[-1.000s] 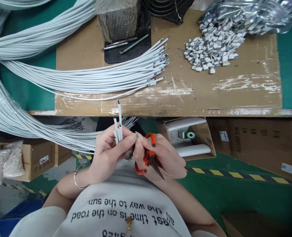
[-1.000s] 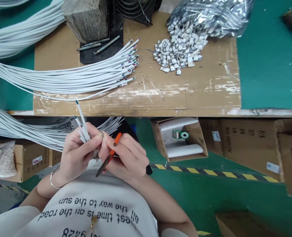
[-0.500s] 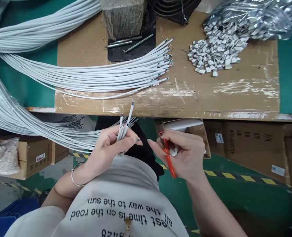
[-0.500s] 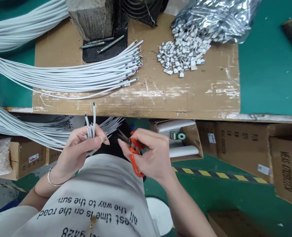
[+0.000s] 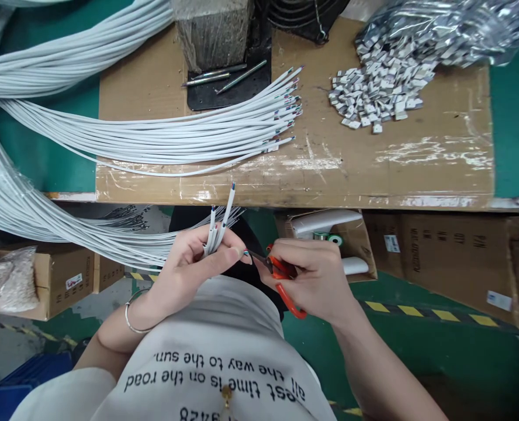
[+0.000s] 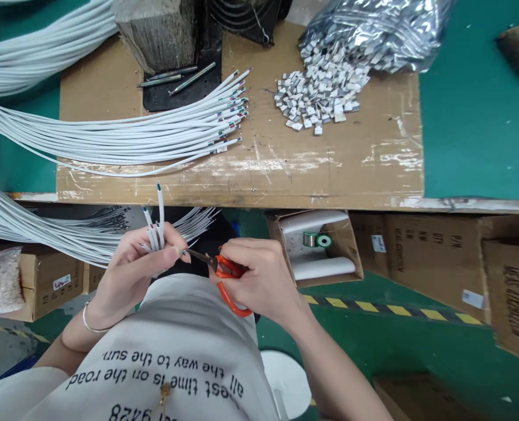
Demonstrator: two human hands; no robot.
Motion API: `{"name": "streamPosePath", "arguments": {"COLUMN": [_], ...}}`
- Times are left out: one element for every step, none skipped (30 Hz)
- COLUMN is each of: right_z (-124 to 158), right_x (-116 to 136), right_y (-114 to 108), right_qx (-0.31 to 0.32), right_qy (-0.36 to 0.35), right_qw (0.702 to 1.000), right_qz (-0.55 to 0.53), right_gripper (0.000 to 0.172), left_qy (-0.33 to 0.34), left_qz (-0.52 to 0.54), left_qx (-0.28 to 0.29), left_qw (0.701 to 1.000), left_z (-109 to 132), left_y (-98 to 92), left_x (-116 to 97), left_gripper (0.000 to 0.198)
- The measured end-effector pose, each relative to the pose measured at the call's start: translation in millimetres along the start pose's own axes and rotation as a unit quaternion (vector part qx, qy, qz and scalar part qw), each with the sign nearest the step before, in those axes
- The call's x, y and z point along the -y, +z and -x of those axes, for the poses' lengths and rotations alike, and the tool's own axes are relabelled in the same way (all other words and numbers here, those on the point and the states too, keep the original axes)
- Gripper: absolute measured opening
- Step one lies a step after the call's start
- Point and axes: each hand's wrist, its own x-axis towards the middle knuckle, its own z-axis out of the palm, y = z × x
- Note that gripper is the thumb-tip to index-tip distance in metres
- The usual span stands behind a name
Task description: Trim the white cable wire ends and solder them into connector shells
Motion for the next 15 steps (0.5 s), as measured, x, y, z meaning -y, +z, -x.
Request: {"name": "streamPosePath", "arguments": {"right_z": [0.1, 0.1, 0.0, -0.2, -0.4, -0.8, -1.1, -1.3, -1.4, -1.3, -0.9, -0.2, 0.7, 1.7, 2.7], "right_x": [0.1, 0.2, 0.3, 0.5, 0.7, 0.9, 1.0, 1.2, 1.4, 1.6, 1.8, 2.2, 2.7, 3.5, 4.5], "right_y": [0.0, 0.1, 0.2, 0.2, 0.1, -0.2, -0.6, -1.0, -1.3, -1.2, -0.3, 1.6, 4.8, 9.4, 15.2], "right_qx": [0.002, 0.002, 0.004, 0.005, 0.006, 0.006, 0.005, 0.004, 0.002, -0.003, -0.008, -0.019, -0.036, -0.058, -0.084], "right_qy": [0.001, 0.003, 0.004, 0.004, 0.003, 0.002, 0.0, -0.002, -0.005, -0.01, -0.016, -0.024, -0.034, -0.041, -0.044], "right_qw": [1.0, 1.0, 1.0, 1.0, 1.0, 1.0, 1.0, 1.0, 1.0, 1.0, 1.0, 0.999, 0.998, 0.996, 0.993], "right_qz": [0.0, 0.001, 0.003, 0.004, 0.004, 0.004, 0.003, 0.003, 0.004, 0.007, 0.013, 0.023, 0.036, 0.051, 0.065], "right_gripper": [0.042, 0.042, 0.042, 0.041, 0.041, 0.04, 0.04, 0.04, 0.04, 0.04, 0.04, 0.04, 0.04, 0.04, 0.04], "left_qy": [-0.004, -0.008, -0.011, -0.011, -0.011, -0.01, -0.009, -0.007, -0.004, 0.001, 0.006, 0.013, 0.019, 0.026, 0.033], "left_qz": [-0.004, -0.007, -0.01, -0.013, -0.015, -0.017, -0.018, -0.019, -0.02, -0.02, -0.022, -0.027, -0.033, -0.041, -0.051], "left_qx": [-0.004, -0.008, -0.009, -0.01, -0.009, -0.008, -0.008, -0.008, -0.007, -0.006, -0.007, -0.01, -0.014, -0.02, -0.025], "left_qw": [1.0, 1.0, 1.0, 1.0, 1.0, 1.0, 1.0, 1.0, 1.0, 1.0, 1.0, 1.0, 0.999, 0.999, 0.998], "left_z": [0.2, 0.4, 0.7, 0.9, 1.2, 1.4, 1.6, 1.8, 2.0, 2.1, 2.0, 1.9, 1.6, 1.2, 0.8], "left_y": [-0.1, -0.2, -0.3, -0.5, -0.6, -0.7, -0.8, -0.8, -0.7, -0.6, -0.3, 0.1, 0.6, 1.3, 2.1], "left_x": [0.2, 0.4, 0.6, 0.9, 1.1, 1.3, 1.5, 1.8, 2.1, 2.6, 3.2, 4.0, 4.7, 5.3, 5.8], "left_gripper": [0.022, 0.023, 0.024, 0.024, 0.024, 0.024, 0.024, 0.023, 0.023, 0.023, 0.023, 0.023, 0.023, 0.024, 0.024]}}
